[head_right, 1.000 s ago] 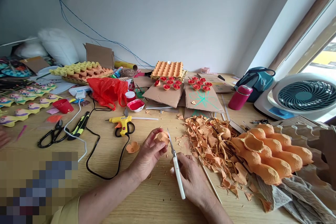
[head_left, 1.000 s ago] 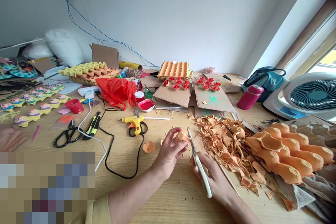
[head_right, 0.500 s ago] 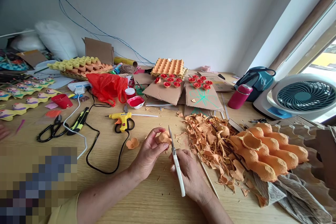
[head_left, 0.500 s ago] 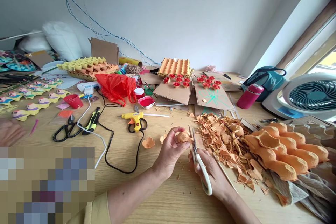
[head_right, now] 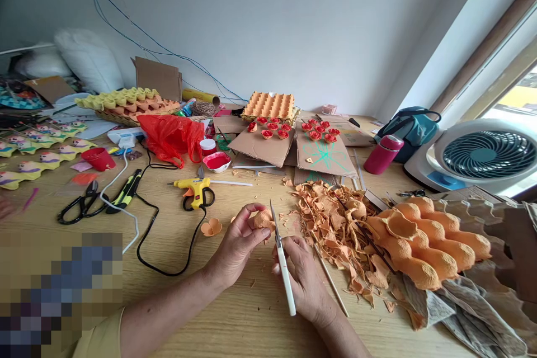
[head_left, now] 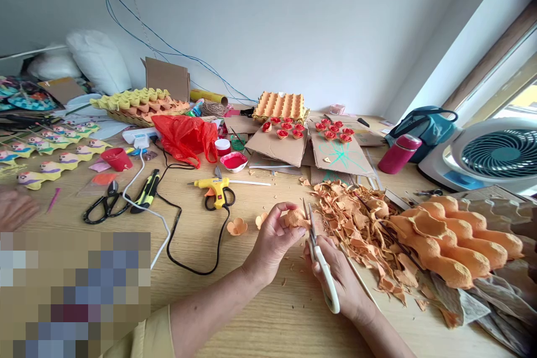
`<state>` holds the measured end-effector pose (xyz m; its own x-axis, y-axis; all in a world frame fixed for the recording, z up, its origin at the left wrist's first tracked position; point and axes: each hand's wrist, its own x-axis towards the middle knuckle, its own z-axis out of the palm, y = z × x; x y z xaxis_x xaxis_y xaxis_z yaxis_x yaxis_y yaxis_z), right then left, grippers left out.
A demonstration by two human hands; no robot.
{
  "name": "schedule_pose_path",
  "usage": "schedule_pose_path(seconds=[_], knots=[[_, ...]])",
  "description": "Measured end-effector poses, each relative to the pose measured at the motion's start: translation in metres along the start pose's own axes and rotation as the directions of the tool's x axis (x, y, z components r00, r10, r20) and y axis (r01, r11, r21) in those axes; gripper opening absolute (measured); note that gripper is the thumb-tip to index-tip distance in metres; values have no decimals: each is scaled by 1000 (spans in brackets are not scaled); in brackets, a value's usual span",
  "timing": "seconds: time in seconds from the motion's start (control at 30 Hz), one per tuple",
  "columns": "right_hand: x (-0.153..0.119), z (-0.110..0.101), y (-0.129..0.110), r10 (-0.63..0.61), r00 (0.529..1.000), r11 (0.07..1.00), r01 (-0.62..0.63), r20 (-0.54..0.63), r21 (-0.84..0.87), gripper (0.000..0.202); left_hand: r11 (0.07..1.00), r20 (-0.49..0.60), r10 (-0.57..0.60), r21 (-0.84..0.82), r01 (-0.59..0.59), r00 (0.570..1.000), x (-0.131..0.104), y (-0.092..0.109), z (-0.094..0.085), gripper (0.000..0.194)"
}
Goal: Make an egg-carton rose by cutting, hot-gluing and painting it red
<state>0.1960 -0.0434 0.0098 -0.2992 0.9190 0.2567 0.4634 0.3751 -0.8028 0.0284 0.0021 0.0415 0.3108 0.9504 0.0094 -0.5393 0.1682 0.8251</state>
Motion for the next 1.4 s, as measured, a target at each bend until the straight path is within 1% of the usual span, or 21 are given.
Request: schedule_pose_path(seconds=[0.3,0.53,0.67,0.83,0.97,1.1,1.2,1.33,1.4], knots=[[-2,1,0,7,1000,1000,-6,-23,11,54,1000,-20,-19,-17,19,1000,-1,6,3,50],[-3,0,1,27,999,999,-27,-16,32,51,999,-20,-14,-38,13,1000,1,8,2,52],[-4,0,3,29,999,999,-29,-17,27,45,1000,-41,-17,-17,16,999,2,9,2,52],[-4,0,3,45,999,999,-44,-32,18,35,999,-65,24,-25,-26,998,3,11,1,49],[-5,0,2,40,998,999,-39,-52,20,30,999,-60,40,-24,-42,997,7,13,-2,50],[-3,1,4,117,987,989,-105,-114,103,25,1000,-62,30,-6,-31,998,10,14,-5,51],[0,1,4,183,969,957,-137,-166,256,24,1000,-38,8,8,-8,999,9,12,-6,52],[7,1,1,230,944,871,-91,-238,484,28,998,36,-13,66,10,999,3,6,-5,49],[9,2,1,265,918,830,-62,-295,554,34,995,86,-23,102,14,996,0,1,-3,47]])
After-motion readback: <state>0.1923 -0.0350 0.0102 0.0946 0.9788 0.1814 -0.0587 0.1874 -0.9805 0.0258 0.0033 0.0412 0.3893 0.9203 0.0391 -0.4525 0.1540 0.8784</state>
